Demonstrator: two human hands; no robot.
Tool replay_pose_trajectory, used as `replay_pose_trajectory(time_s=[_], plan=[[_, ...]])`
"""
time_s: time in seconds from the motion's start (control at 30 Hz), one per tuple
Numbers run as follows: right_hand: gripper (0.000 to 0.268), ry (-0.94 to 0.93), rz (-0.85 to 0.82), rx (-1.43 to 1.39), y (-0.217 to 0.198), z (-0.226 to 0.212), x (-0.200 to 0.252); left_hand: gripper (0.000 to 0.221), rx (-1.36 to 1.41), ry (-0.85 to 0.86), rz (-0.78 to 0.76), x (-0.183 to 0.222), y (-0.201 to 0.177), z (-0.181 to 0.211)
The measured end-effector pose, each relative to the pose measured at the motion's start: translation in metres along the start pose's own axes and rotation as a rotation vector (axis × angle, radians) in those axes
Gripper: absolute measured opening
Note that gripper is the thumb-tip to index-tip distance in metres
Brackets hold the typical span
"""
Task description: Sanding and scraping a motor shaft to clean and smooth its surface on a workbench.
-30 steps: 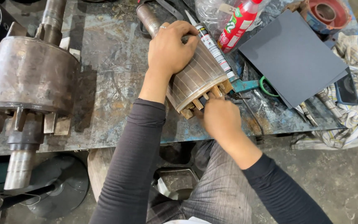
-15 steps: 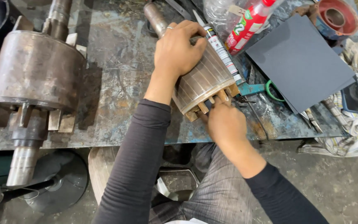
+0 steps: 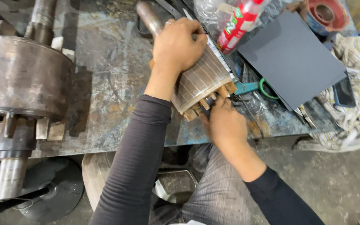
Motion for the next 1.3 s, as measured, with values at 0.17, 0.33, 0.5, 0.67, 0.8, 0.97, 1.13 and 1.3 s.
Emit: replay_pose_trajectory(time_s=[0.17, 0.33, 0.5, 0.67, 0.8, 0.97, 1.13, 1.3], plan=[[0.039, 0.052, -0.419, -0.800, -0.021, 0.027, -0.006, 0.026, -0.007, 0.058, -0.006, -0.005, 0.012, 0.002], [0.080, 0.154, -0.369, -0.473, -0.016, 0.016, 0.013, 0.026, -0.026, -0.031, -0.058, -0.010, 0.006, -0.001], [0.074, -0.028, -0.187, -0.227, -0.028, 0.010, 0.019, 0.028, 0.012, -0.067, -0.028, 0.005, 0.002, 0.001], [0.063, 0.034, -0.538, -0.839, -0.025, 0.021, 0.006, 0.023, 0.017, 0.019, 0.048, 0.001, -0.004, -0.006], [0.100, -0.063, 0.442, 0.417, 0.002, 0.002, 0.041, 0.026, 0.034, -0.079, 0.014, 0.004, -0.007, -0.008], [0.082, -0.143, 0.057, -0.133, -0.026, 0.016, 0.023, 0.027, 0.020, -0.016, 0.059, 0.003, -0.006, -0.011], [0.106, 0.027, -0.516, -0.652, -0.022, 0.038, 0.011, 0.027, 0.000, 0.045, 0.059, -0.005, 0.004, -0.003], [0.102, -0.040, -0.379, -0.418, -0.021, 0.027, 0.012, 0.028, -0.043, -0.142, -0.073, -0.006, 0.008, 0.003]])
Point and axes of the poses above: each hand's wrist, its own x-axis away from the middle knuckle, its own y-axis out of the palm, z = x × y, the point moved 7 cm from there along -x, towards the middle knuckle, and after that the axes turned 2 degrees about -z, right-handed, at the moved point
